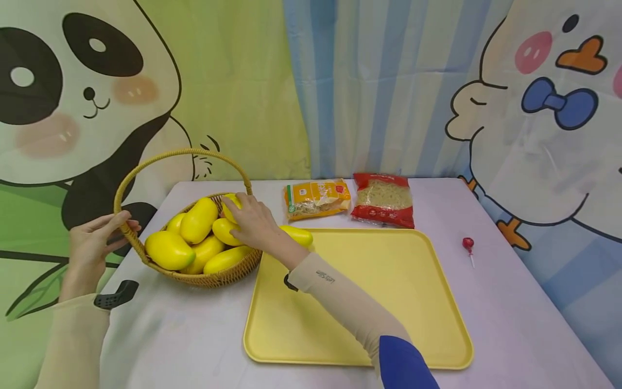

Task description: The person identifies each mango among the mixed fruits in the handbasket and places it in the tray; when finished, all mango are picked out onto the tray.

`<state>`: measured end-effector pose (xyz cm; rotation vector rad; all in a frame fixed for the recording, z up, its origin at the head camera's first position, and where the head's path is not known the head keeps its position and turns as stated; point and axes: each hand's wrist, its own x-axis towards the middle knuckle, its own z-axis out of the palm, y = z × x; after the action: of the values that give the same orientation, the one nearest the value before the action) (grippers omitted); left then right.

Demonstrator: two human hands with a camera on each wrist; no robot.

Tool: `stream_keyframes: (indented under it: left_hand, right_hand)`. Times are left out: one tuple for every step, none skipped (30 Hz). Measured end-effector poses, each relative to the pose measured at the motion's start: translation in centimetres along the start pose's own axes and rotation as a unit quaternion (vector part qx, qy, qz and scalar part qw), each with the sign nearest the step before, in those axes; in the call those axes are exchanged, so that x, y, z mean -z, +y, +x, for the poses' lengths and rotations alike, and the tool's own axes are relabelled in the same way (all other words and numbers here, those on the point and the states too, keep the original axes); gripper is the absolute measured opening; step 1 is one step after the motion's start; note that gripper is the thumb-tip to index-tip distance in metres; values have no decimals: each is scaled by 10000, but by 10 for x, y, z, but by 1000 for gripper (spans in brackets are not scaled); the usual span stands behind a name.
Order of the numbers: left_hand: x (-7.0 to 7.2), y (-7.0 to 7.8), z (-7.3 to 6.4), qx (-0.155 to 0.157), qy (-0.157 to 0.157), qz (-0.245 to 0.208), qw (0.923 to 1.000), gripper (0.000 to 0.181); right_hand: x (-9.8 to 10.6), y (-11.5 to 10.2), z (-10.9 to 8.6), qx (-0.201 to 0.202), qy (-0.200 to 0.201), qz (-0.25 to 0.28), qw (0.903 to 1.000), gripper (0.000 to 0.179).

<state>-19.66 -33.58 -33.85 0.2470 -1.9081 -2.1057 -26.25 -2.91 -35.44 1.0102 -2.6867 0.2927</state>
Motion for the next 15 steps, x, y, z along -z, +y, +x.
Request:
stream_keyframes:
  left_hand:
    - [0,0,0,6,3,11,10000,17]
    - [0,0,0,14,12,22,10000,17]
    - [0,0,0,17,16,21,10000,17]
    - [0,0,0,18,14,11,10000,17]
    - [0,0,0,19,19,10,10000,17]
    - [0,0,0,26,16,10,10000,17]
    - [0,0,-1,39,17,9,10000,18]
    - [0,0,-1,53,17,7,10000,18]
    - [1,0,-1,62,12,-7,10000,18]
    - [1,-1,-1,69,12,-9,10000,18]
    - [1,-1,-1,78,15,-5,10000,17]
    - [0,-1,-1,88,13,-6,10000,17]
    - [0,-1,-1,95,12,0,10000,17]
    - [0,-1,-1,100,12,5,9999,16]
    - [0,-1,-1,104,10,10,9999,16]
  right_hand:
    - [-1,-1,1,-26,18,-36,10000,70]
    - [-3,-2,1,-48,40,-87,9999,70]
    - [-4,-3,2,-73,54,-119,9999,70]
    - [-5,-4,3,-118,61,-153,9998,70]
    - [-5,-5,3,-153,64,-184,9997,70]
    - [-6,-5,4,-178,86,-209,9996,69]
    - [-7,-6,4,-203,102,-229,9995,68]
    - [-7,-6,5,-223,116,-234,9994,68]
    - [-7,-6,6,-241,126,-221,9994,67]
    - [-7,-6,6,-255,137,-211,9994,66]
    - [-8,-6,6,-251,152,-187,9994,65]
    - [-8,-6,7,-252,157,-163,9994,65]
    - [-8,-6,7,-265,147,-144,9994,64]
    - [-9,-6,8,-285,139,-132,9994,64]
    - [-10,-6,8,-312,123,-133,9993,64]
